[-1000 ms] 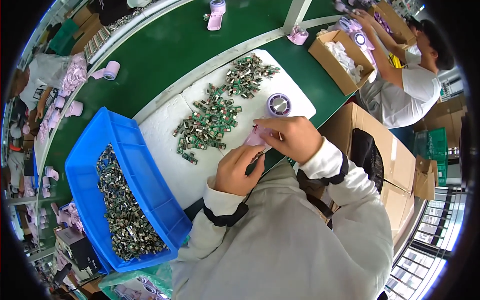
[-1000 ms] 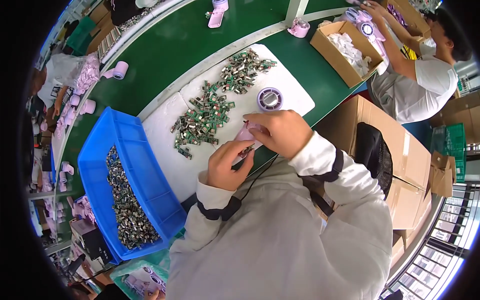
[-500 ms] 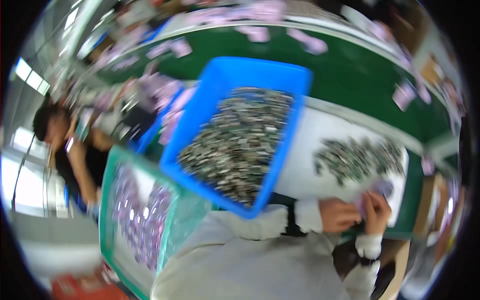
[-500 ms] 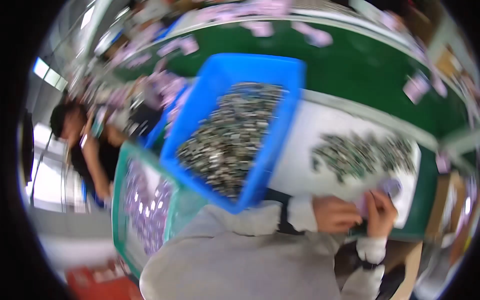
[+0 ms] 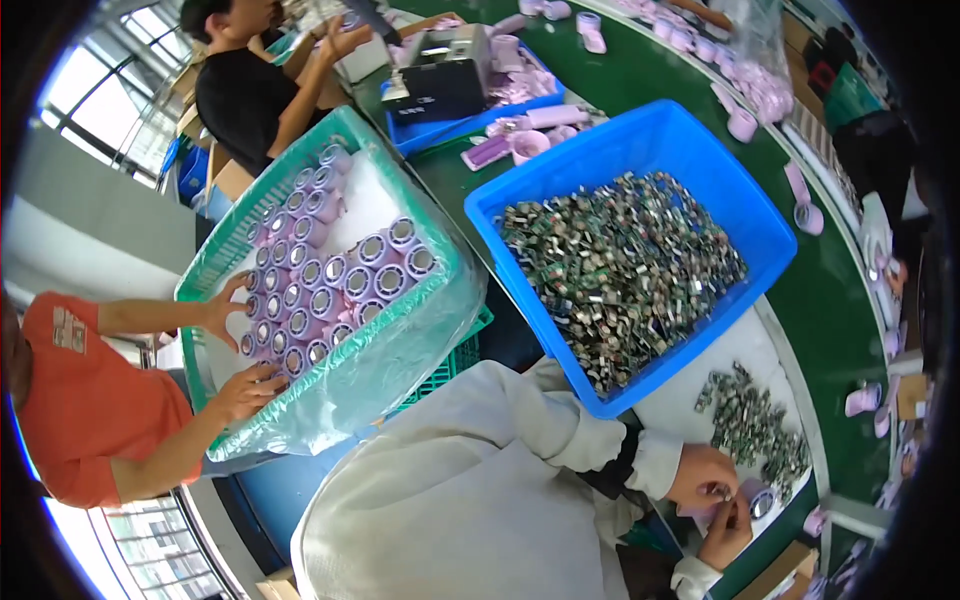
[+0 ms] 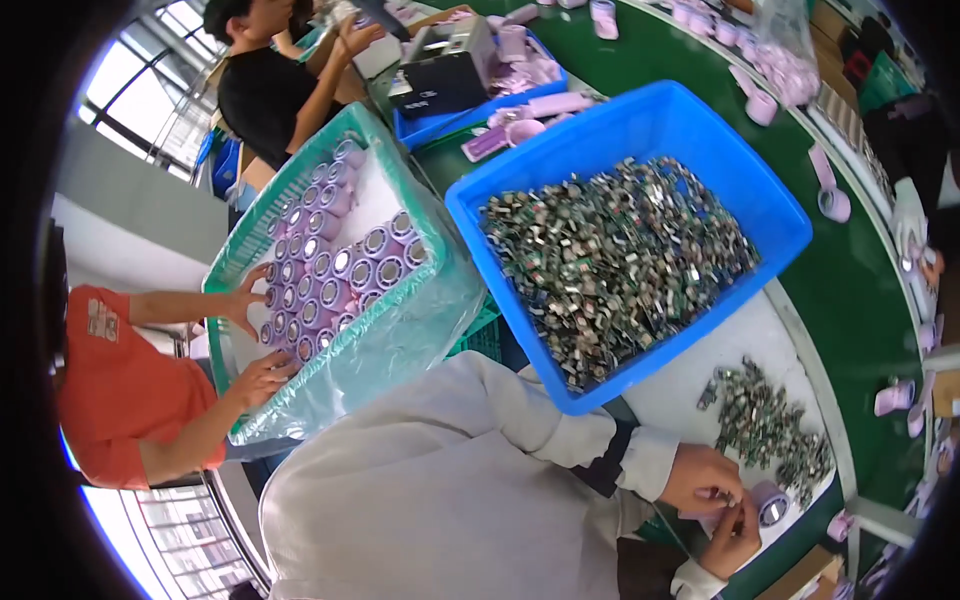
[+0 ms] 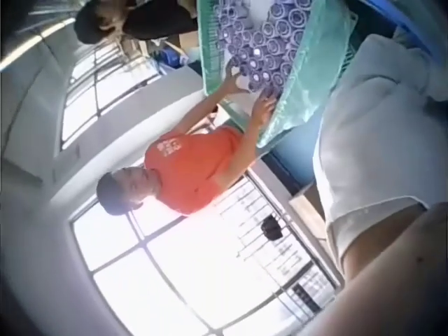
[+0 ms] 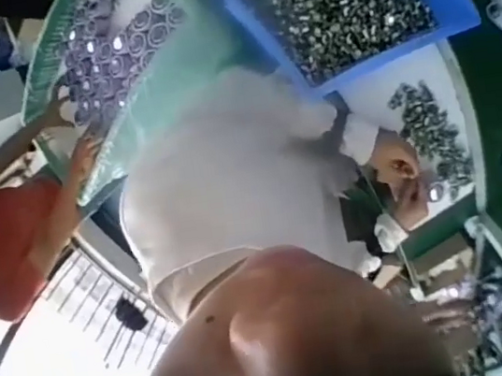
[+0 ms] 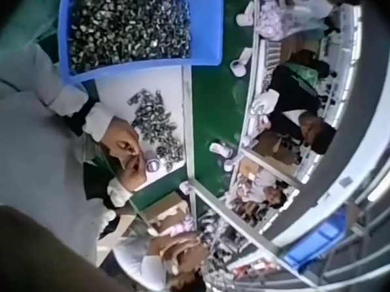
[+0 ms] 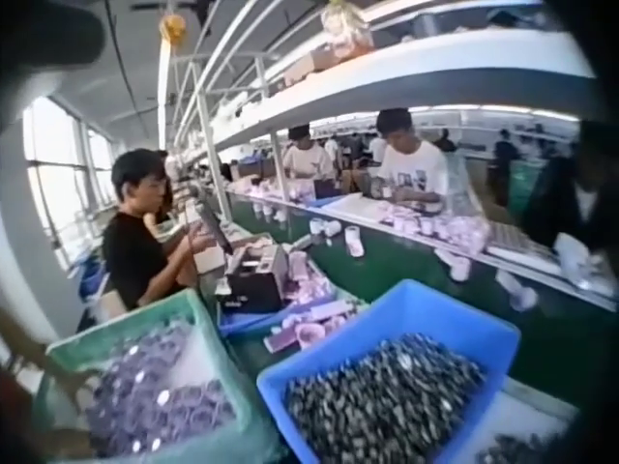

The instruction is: The person picks up a circuit board and a pink fan handle, fits the board into the handle, and then connects a fan head to the assembly. This process is repeated before the finished fans are placed on the table.

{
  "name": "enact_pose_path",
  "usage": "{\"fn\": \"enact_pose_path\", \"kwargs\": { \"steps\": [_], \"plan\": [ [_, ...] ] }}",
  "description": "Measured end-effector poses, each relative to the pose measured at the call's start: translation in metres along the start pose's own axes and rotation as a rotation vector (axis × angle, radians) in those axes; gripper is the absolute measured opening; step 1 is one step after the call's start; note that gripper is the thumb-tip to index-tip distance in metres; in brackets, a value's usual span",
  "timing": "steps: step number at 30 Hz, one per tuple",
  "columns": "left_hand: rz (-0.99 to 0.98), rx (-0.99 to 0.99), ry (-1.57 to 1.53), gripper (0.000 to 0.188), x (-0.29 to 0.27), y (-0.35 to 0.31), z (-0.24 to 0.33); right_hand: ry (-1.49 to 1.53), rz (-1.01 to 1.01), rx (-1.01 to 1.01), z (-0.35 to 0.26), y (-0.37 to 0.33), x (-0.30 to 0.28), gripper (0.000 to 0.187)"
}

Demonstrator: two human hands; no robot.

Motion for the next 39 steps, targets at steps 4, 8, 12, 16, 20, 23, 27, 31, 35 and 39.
{"fn": "enact_pose_path", "kwargs": {
  "steps": [4, 8, 12, 16, 20, 23, 27, 31, 35, 39],
  "plan": [
    [0.137, -0.101, 0.057, 0.02, -0.005, -0.001, -0.012, 0.042, 0.069, -0.029, -0.023, 0.005, 0.008, 0.017],
    [-0.021, -0.336, 0.086, 0.03, -0.029, 0.009, 0.01, 0.151, 0.008, -0.032, -0.036, 0.017, 0.007, 0.017],
    [-0.08, -0.38, -0.167, 0.029, -0.019, 0.01, 0.014, 0.145, 0.087, 0.066, -0.054, 0.003, -0.004, 0.014],
    [-0.094, -0.413, -0.179, 0.029, -0.019, 0.011, 0.018, 0.209, 0.119, 0.067, -0.06, -0.002, -0.005, 0.014],
    [-0.068, -0.42, -0.151, 0.028, -0.016, 0.009, 0.018, 0.213, 0.114, 0.064, -0.059, -0.004, -0.006, 0.014],
    [-0.068, -0.424, -0.146, 0.027, -0.016, 0.008, 0.018, 0.215, 0.106, 0.061, -0.057, -0.004, -0.005, 0.014],
    [-0.06, -0.373, -0.023, 0.026, -0.017, 0.009, 0.024, 0.2, 0.125, 0.021, -0.058, -0.004, -0.005, 0.014],
    [-0.044, -0.176, 0.142, 0.027, -0.017, 0.009, 0.025, 0.214, 0.139, 0.009, -0.057, -0.004, -0.004, 0.014],
    [-0.072, -0.155, 0.127, 0.026, -0.018, 0.007, 0.026, 0.211, 0.137, 0.001, -0.058, -0.008, -0.005, 0.014],
    [-0.096, -0.359, -0.213, 0.025, -0.017, 0.005, 0.019, 0.23, 0.109, -0.011, -0.056, -0.011, -0.01, 0.014]
  ]
}}
Point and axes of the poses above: each hand's wrist, its own y-axis towards the middle knuckle, its own x-axis out of the palm, z = x × y, the point moved 1 cm from there along y, towards the middle knuckle, and after that the axes turned 3 degrees about -x, right-handed, at the moved point
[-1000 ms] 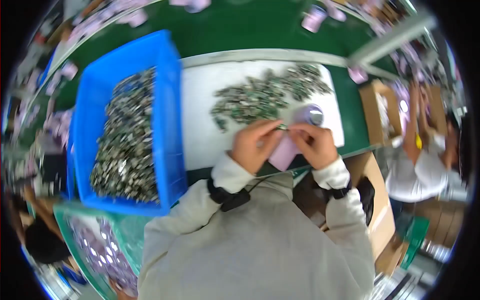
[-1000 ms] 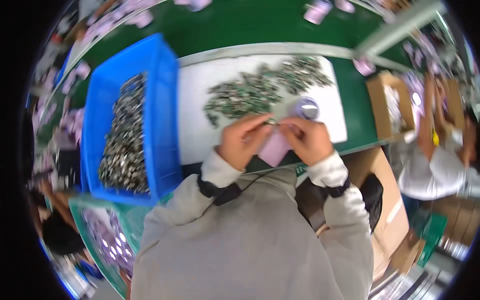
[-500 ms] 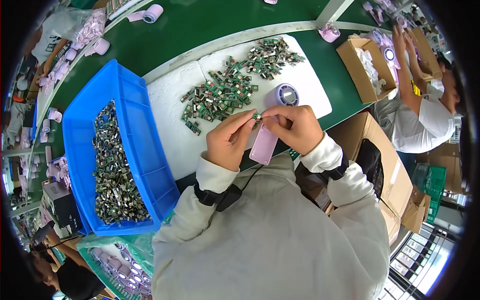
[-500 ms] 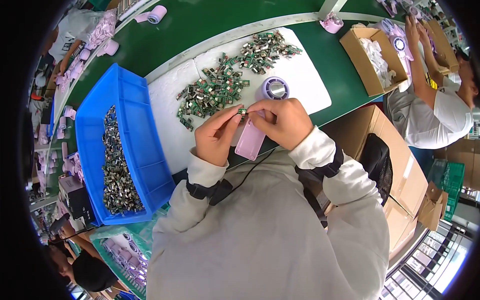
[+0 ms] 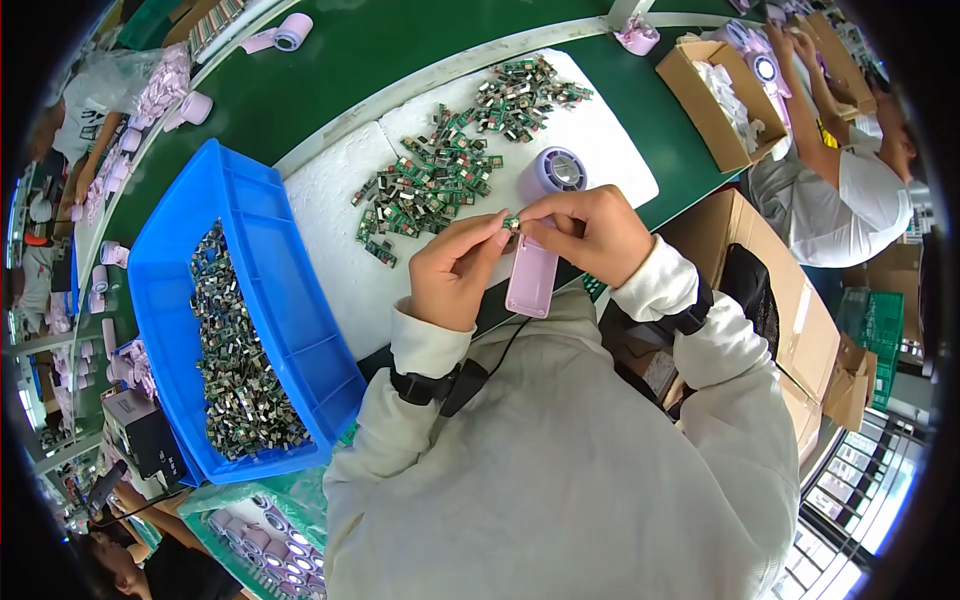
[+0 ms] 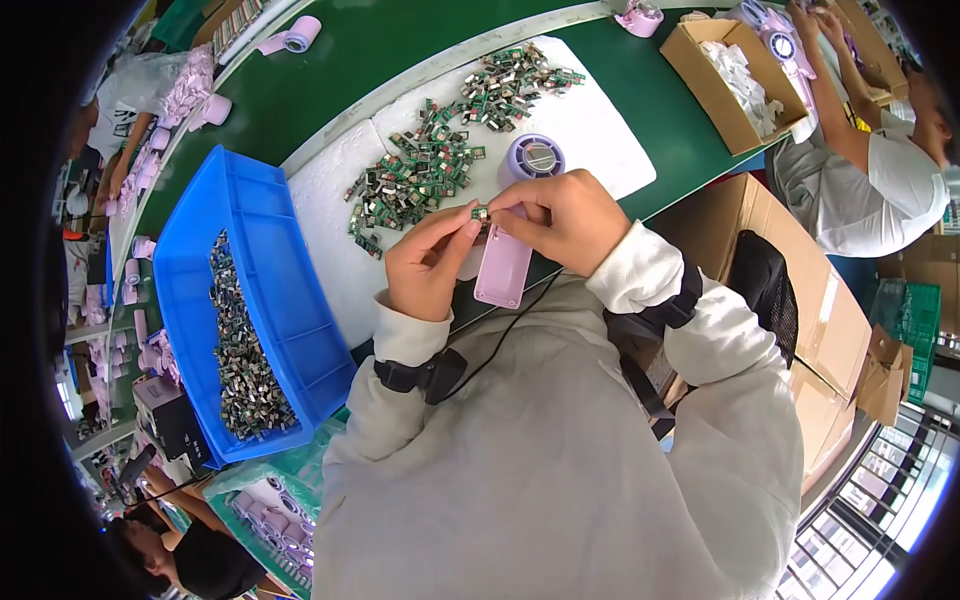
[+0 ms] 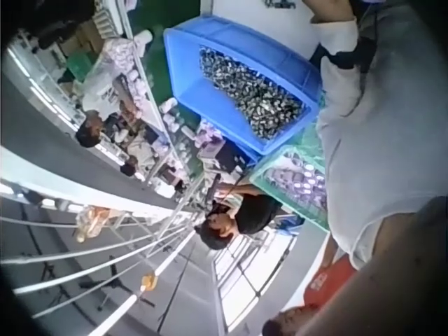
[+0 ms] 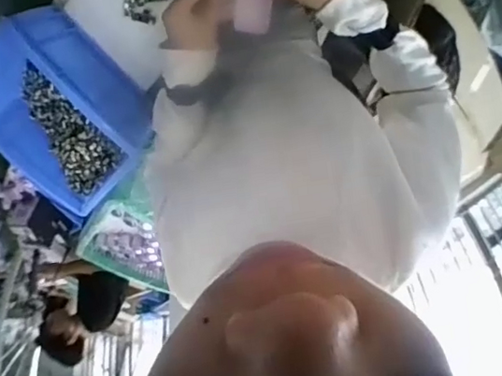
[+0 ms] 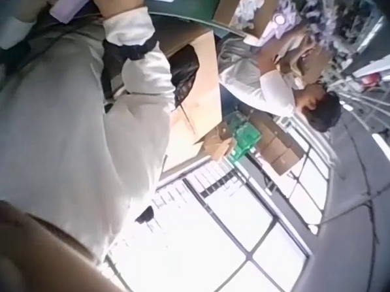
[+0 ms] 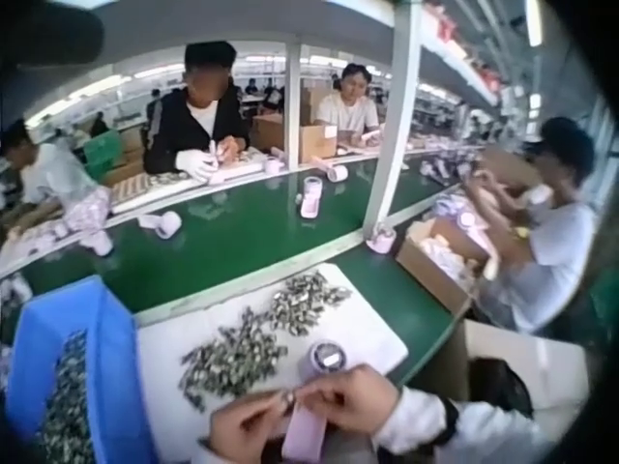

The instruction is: The person picks up a circuit board and a pink fan handle, fits the board into the handle, and then connects a fan head to the assembly. This process is repeated before the finished fans are placed on the table.

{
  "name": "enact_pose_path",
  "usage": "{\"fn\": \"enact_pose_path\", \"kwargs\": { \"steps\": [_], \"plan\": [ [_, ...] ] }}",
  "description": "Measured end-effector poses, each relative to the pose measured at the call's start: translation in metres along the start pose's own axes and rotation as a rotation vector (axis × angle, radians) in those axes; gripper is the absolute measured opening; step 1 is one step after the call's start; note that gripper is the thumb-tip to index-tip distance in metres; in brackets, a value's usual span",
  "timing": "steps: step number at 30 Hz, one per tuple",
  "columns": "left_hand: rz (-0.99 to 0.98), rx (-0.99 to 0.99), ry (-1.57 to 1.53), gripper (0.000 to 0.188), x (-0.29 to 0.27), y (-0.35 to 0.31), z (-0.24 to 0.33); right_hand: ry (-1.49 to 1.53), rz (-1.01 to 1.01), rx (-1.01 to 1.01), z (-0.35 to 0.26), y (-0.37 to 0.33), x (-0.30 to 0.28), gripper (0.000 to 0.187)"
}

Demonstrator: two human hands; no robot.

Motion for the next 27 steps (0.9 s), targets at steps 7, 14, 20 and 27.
{"fn": "enact_pose_path", "kwargs": {
  "steps": [7, 14, 20, 27],
  "plan": [
    [0.015, -0.049, -0.099, 0.021, 0.0, 0.004, -0.002, 0.076, 0.074, 0.108, 0.002, 0.0, 0.004, 0.014],
    [-0.187, -0.316, -0.274, 0.02, -0.011, 0.002, -0.004, 0.165, 0.022, 0.13, 0.027, -0.013, 0.004, 0.015],
    [-0.231, -0.304, -0.348, 0.022, -0.009, 0.001, -0.011, 0.282, 0.024, 0.082, 0.045, -0.024, 0.008, 0.013],
    [-0.241, -0.242, -0.243, 0.022, -0.005, 0.0, -0.01, 0.314, 0.04, 0.132, 0.056, -0.029, 0.008, 0.009]
  ]
}}
Point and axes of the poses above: each hand's wrist, its own y-axis towards the middle knuckle, its own x-axis out of the palm, z = x × y, the point moved 1 cm from there along y, towards the middle knuckle, and after that the axes turned 3 degrees about -x, right-handed, at the moved point
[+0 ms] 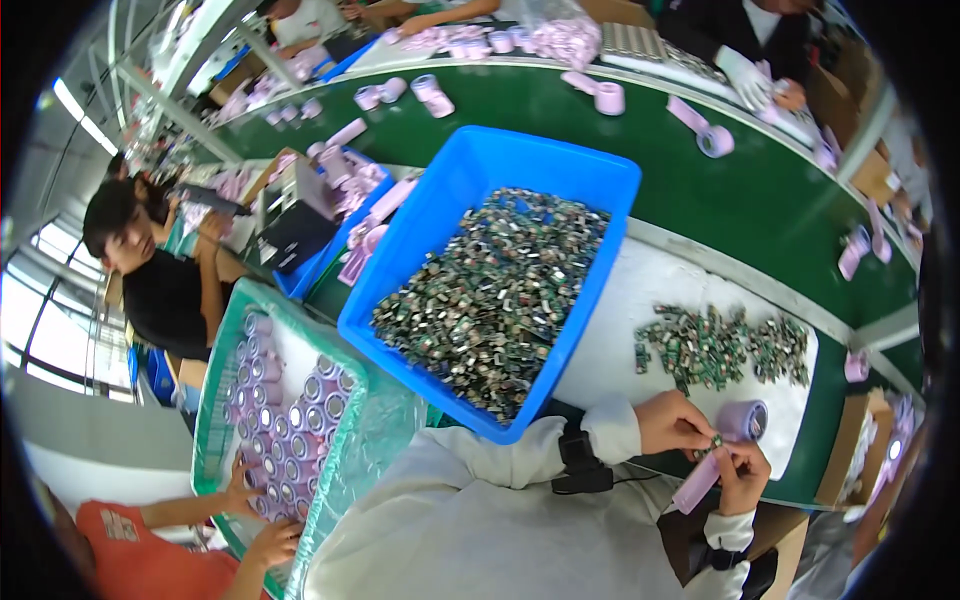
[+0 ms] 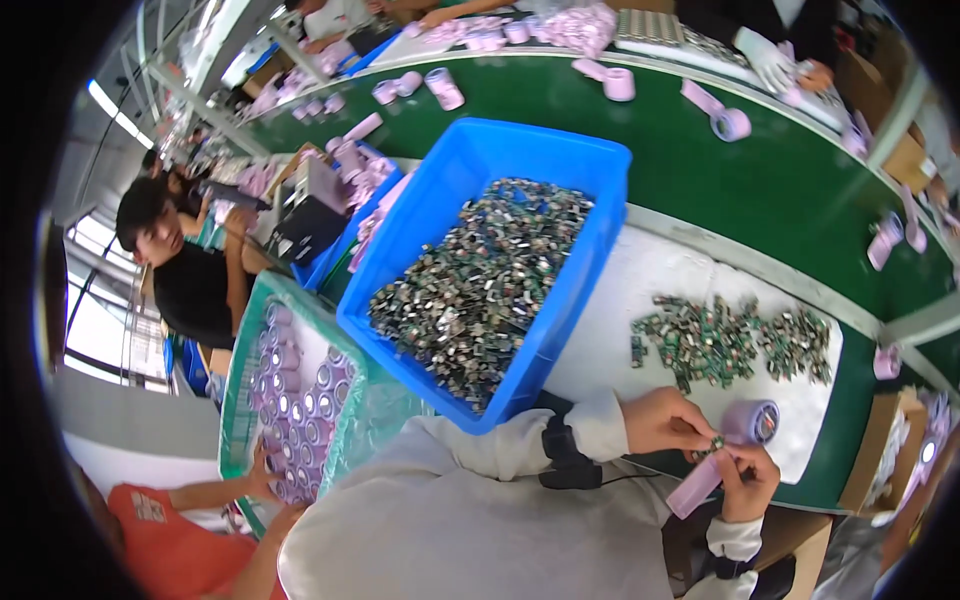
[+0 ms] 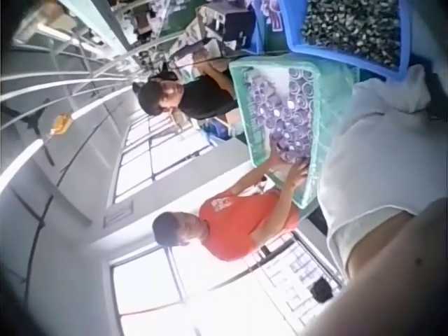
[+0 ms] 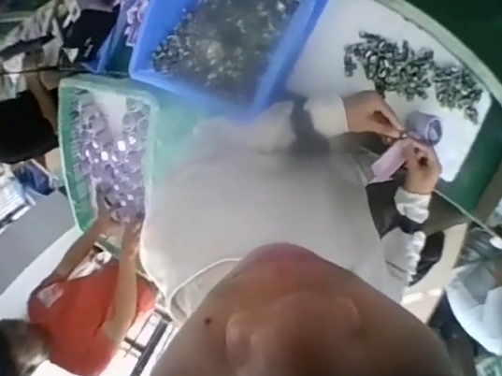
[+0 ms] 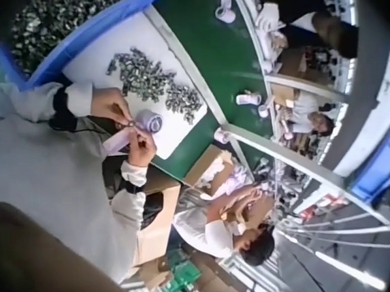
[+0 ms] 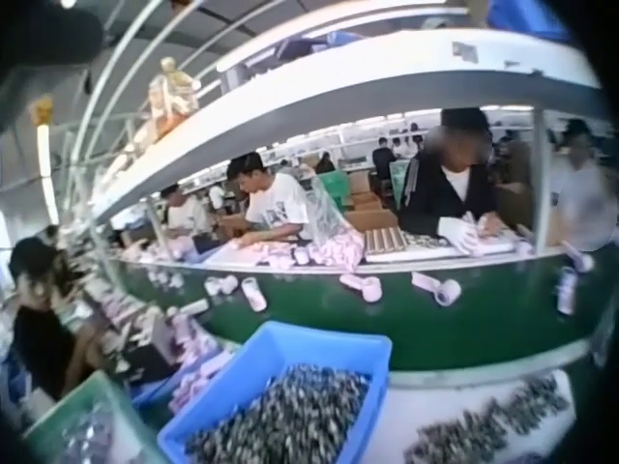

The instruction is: The person picks up a circuit board and a pink fan handle, fits the board into the handle, and then connects a fan head to the assembly. This process is repeated before the finished fans are placed on the table.

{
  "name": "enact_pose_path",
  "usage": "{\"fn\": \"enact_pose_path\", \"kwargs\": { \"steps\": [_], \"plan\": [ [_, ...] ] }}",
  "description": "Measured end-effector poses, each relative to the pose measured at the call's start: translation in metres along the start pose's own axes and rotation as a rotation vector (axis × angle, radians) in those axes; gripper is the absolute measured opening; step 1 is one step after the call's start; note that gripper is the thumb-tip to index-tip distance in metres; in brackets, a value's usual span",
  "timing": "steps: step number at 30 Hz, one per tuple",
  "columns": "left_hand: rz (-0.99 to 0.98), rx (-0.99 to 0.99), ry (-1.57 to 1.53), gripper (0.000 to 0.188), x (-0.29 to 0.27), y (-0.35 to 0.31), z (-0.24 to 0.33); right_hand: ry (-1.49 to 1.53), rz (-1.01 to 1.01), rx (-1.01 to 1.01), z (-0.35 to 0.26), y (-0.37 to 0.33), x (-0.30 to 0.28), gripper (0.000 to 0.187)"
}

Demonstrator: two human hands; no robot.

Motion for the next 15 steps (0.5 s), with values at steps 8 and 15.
{"fn": "enact_pose_path", "kwargs": {
  "steps": [8, 15],
  "plan": [
    [-0.007, 0.02, -0.125, 0.02, -0.002, 0.003, 0.001, -0.036, -0.067, 0.008, -0.011, 0.01, -0.002, 0.007],
    [0.064, 0.099, -0.054, 0.018, 0.0, 0.007, -0.005, -0.112, -0.085, -0.13, 0.003, 0.015, -0.009, 0.008]
  ]
}}
Point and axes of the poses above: each hand's wrist, its own y-axis towards the middle knuckle, its own x-axis out of the palm, z = x × y, the point moved 1 cm from there along y, towards the middle knuckle, and after that the axes turned 3 degrees about -x, right-handed, at the moved point
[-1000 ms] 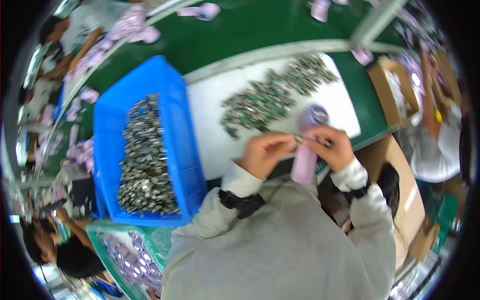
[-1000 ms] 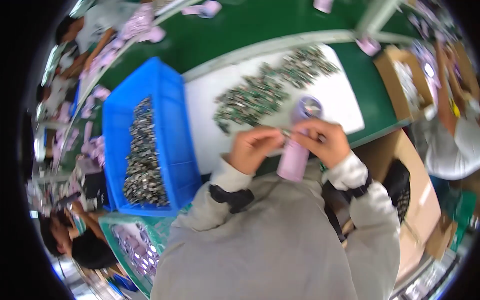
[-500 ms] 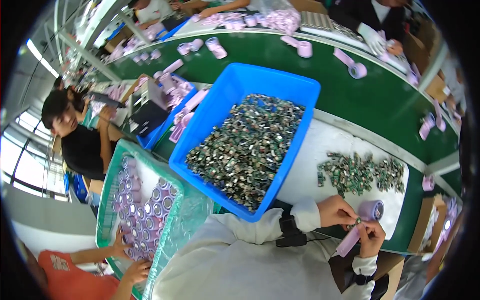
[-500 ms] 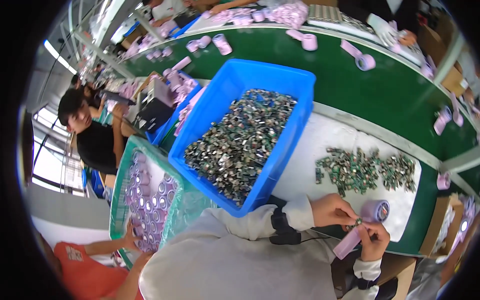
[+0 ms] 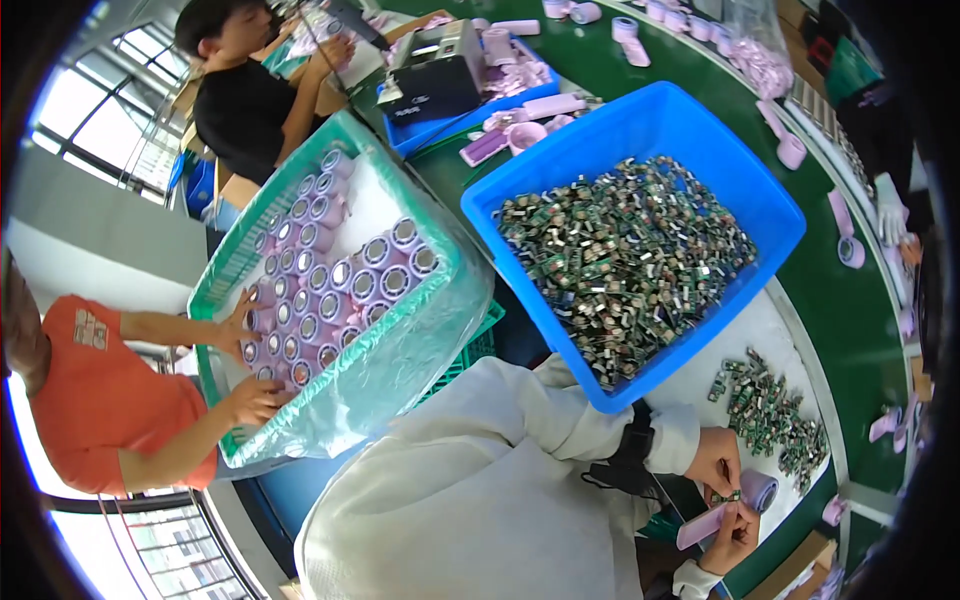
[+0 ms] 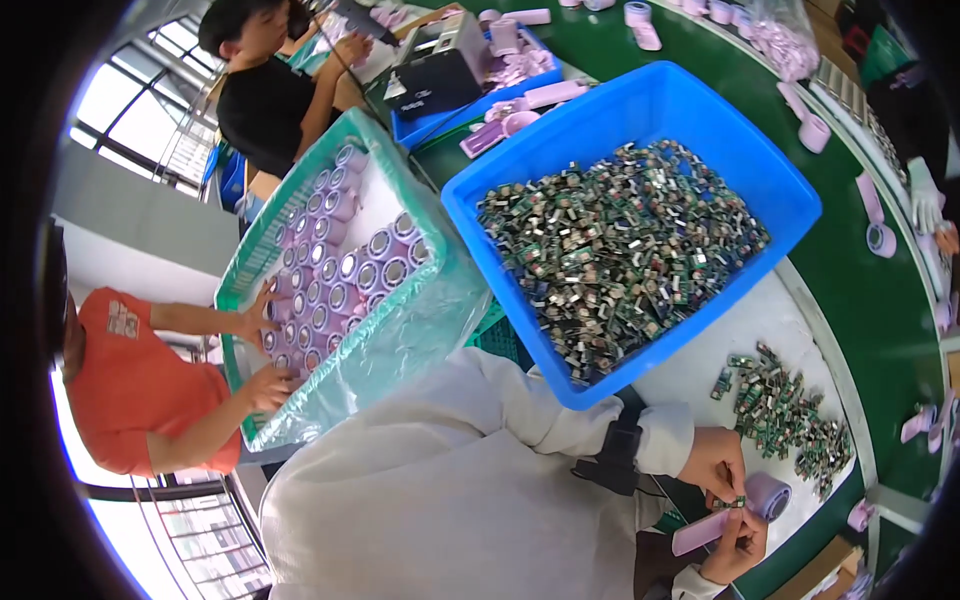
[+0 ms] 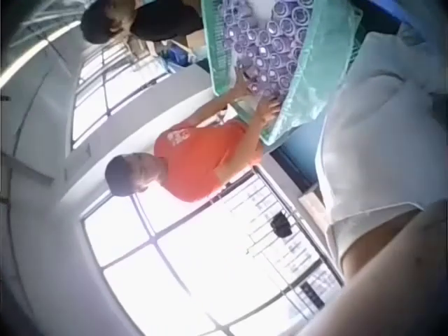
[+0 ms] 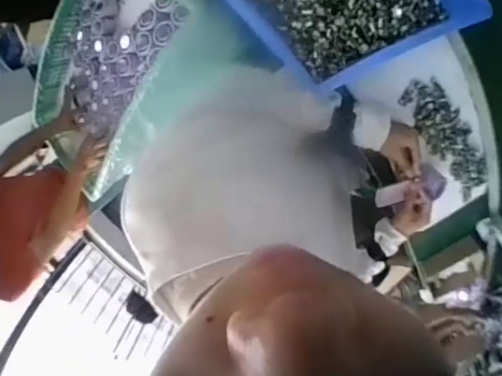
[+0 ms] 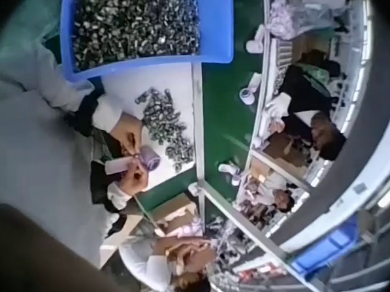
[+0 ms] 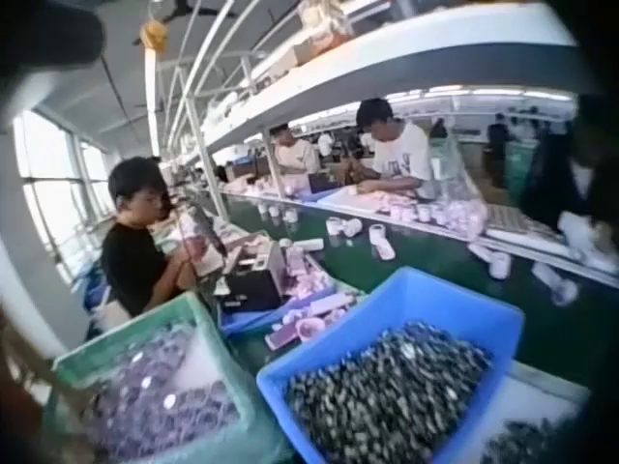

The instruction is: The person picks up a circuit board and a pink fan handle, fits the board into the handle, and then connects a fan head to the assembly. This process is repeated before the finished fans are placed on the table.

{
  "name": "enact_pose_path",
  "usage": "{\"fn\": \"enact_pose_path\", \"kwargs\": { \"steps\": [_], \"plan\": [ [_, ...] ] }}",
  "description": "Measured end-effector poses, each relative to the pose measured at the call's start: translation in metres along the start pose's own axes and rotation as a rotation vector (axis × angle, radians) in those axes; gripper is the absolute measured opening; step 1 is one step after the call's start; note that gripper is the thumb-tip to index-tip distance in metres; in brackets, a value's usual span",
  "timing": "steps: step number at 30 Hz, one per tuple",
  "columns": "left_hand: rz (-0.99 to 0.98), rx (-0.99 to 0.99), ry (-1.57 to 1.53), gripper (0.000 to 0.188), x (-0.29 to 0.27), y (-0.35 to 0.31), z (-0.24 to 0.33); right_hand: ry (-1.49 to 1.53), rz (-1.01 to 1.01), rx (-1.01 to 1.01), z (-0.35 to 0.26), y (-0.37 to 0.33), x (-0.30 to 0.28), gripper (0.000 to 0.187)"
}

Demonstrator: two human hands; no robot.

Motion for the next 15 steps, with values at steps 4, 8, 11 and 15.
{"fn": "enact_pose_path", "kwargs": {
  "steps": [4, 8, 11, 15],
  "plan": [
    [0.035, 0.038, 0.107, 0.017, 0.001, -0.004, 0.005, -0.041, 0.0, -0.016, -0.001, -0.001, 0.003, 0.008],
    [0.053, 0.076, 0.197, 0.017, 0.003, -0.005, 0.007, -0.086, 0.018, 0.006, -0.001, -0.003, 0.002, 0.011],
    [0.112, 0.097, 0.201, 0.017, 0.005, -0.005, 0.002, -0.128, 0.025, 0.006, -0.002, -0.003, 0.004, 0.014],
    [0.201, 0.115, 0.145, 0.02, 0.009, -0.004, -0.003, -0.297, 0.025, -0.102, -0.027, -0.002, 0.009, 0.022]
  ]
}}
Point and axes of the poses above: each hand's wrist, its own y-axis towards the middle knuckle, its own x-axis out of the palm, z = x × y, the point moved 1 cm from there along y, towards the middle knuckle, and after that the axes turned 3 degrees about -x, right-handed, at the moved point
